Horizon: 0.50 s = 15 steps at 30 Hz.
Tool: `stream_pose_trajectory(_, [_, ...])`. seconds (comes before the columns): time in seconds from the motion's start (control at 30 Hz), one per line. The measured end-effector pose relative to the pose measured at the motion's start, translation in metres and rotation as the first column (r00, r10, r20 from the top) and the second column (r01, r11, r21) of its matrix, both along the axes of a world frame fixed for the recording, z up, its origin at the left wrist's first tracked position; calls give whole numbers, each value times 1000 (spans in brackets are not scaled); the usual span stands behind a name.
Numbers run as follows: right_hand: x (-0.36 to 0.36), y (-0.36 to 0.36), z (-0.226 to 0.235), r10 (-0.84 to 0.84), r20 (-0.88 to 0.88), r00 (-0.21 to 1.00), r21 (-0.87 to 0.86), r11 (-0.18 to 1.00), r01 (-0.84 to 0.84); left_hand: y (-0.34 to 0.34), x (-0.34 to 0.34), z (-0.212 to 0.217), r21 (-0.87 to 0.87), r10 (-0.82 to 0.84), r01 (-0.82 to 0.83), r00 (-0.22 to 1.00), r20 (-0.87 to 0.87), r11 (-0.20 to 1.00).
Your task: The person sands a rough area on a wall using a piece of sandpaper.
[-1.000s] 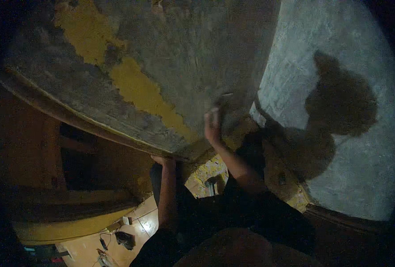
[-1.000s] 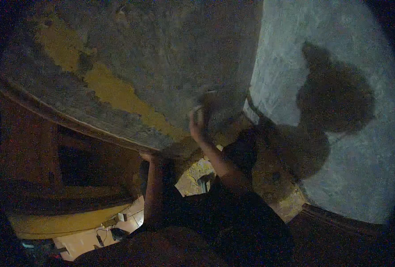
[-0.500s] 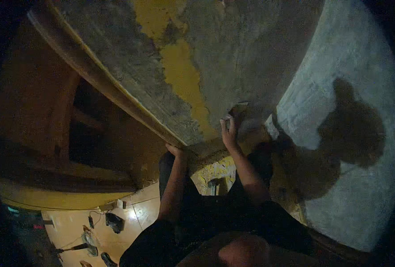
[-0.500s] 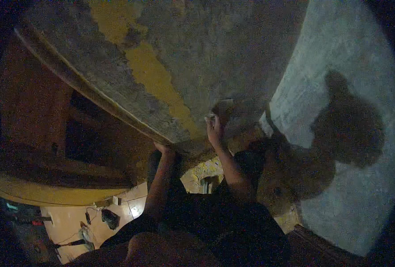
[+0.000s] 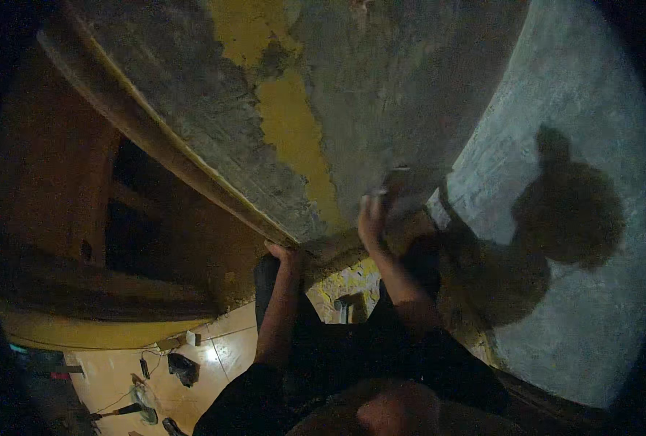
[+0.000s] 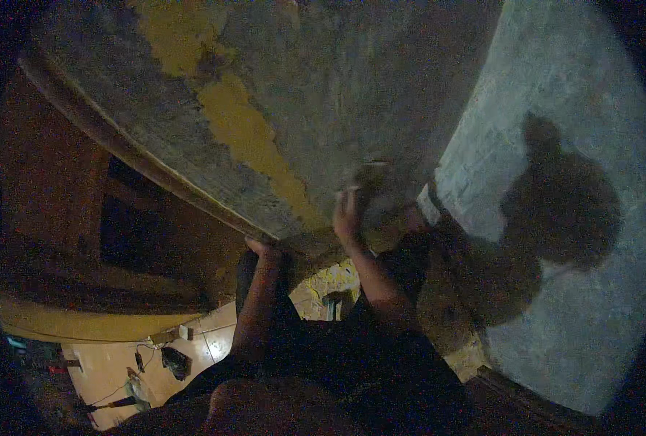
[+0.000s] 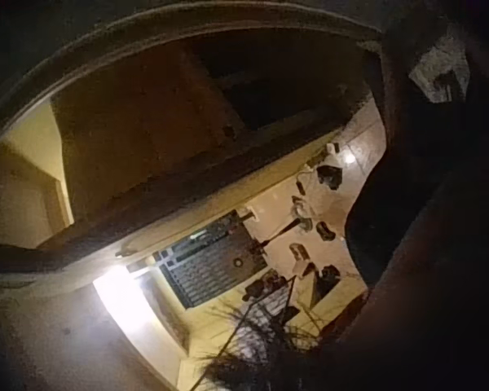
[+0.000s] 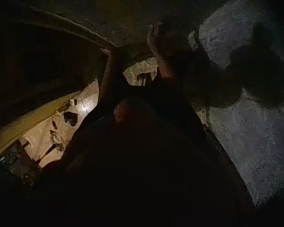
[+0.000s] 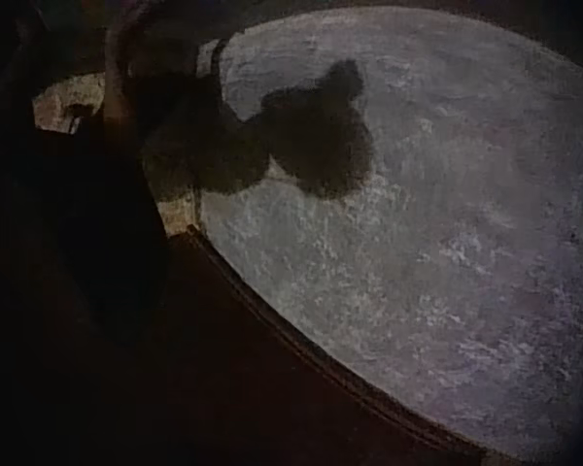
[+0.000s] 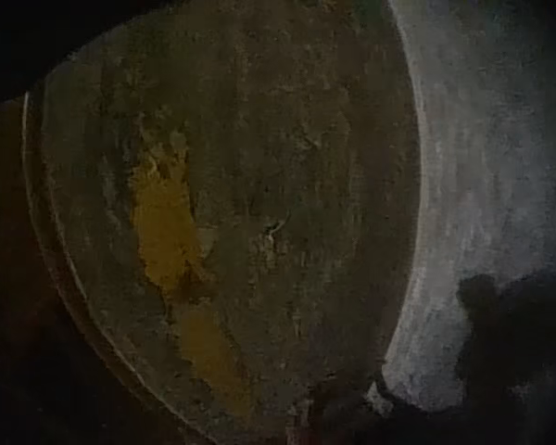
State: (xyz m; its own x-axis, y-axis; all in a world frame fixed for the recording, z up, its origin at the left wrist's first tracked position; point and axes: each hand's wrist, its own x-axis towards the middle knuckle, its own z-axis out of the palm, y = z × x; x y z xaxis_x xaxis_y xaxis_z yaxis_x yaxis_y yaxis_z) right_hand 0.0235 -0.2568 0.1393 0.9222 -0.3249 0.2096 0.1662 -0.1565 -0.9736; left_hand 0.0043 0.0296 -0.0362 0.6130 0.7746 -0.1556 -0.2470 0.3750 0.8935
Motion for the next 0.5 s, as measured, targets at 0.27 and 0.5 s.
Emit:
stream_pose_trajectory(0.27, [17, -42, 0, -10, 40, 999, 97, 995, 6, -49, 12, 32, -252, -211, 261, 955, 210, 932])
stream_pose_trajectory(0.5, [6, -26, 13, -58, 422, 905, -532, 792, 299, -52, 5, 77, -200, -190, 199, 980, 63, 959])
